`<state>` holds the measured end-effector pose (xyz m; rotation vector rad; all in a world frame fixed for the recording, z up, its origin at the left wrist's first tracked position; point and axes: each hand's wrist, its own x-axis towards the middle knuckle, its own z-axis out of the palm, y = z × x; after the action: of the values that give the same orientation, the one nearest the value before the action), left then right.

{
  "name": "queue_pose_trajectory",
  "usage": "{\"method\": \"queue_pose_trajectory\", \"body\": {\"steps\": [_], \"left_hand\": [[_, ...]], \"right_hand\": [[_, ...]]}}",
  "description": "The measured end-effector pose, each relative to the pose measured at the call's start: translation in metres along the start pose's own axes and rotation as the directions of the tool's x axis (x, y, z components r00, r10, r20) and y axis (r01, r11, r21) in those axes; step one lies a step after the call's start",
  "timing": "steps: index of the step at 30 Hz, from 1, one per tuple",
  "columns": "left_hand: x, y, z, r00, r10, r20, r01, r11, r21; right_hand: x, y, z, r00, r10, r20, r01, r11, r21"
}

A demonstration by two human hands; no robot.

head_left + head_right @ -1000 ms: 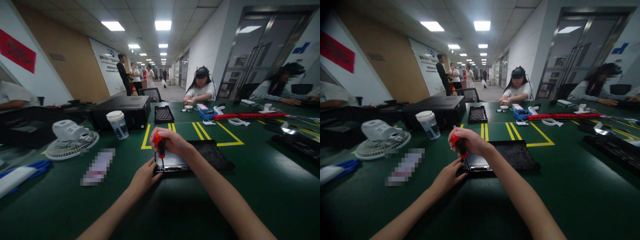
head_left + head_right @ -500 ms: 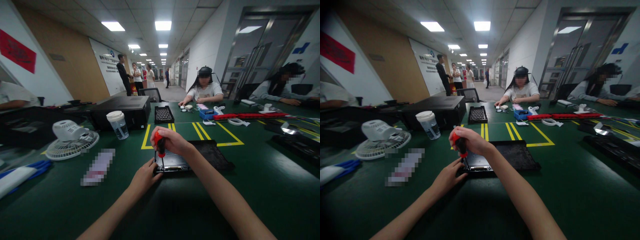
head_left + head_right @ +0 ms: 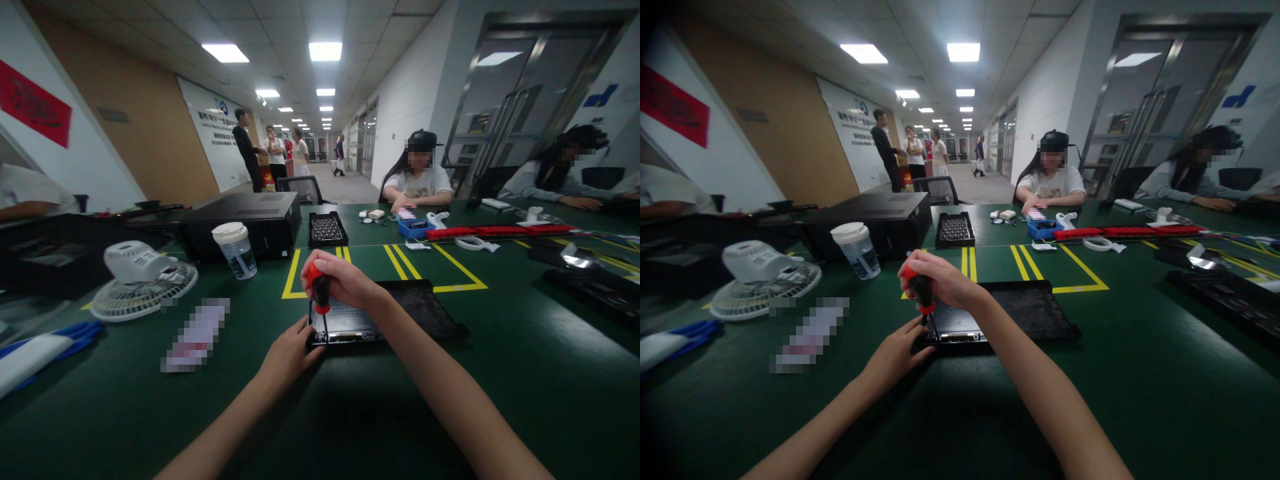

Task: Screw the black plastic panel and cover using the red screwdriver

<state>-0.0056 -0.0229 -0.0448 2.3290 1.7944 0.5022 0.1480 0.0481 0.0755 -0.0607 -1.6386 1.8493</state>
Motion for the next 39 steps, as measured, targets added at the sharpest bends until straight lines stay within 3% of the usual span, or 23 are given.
{"method": "queue_pose_trajectory", "body": {"steps": [39], "left_hand": [[-0.0003, 0.0022, -0.0007, 1.0, 0.001, 0.01, -0.001, 1.0, 0.003]], "right_hand": [[-0.0023, -0.0048, 0.0073, 0.999, 0.003, -0.042, -0.007, 0.996, -0.087]]}}
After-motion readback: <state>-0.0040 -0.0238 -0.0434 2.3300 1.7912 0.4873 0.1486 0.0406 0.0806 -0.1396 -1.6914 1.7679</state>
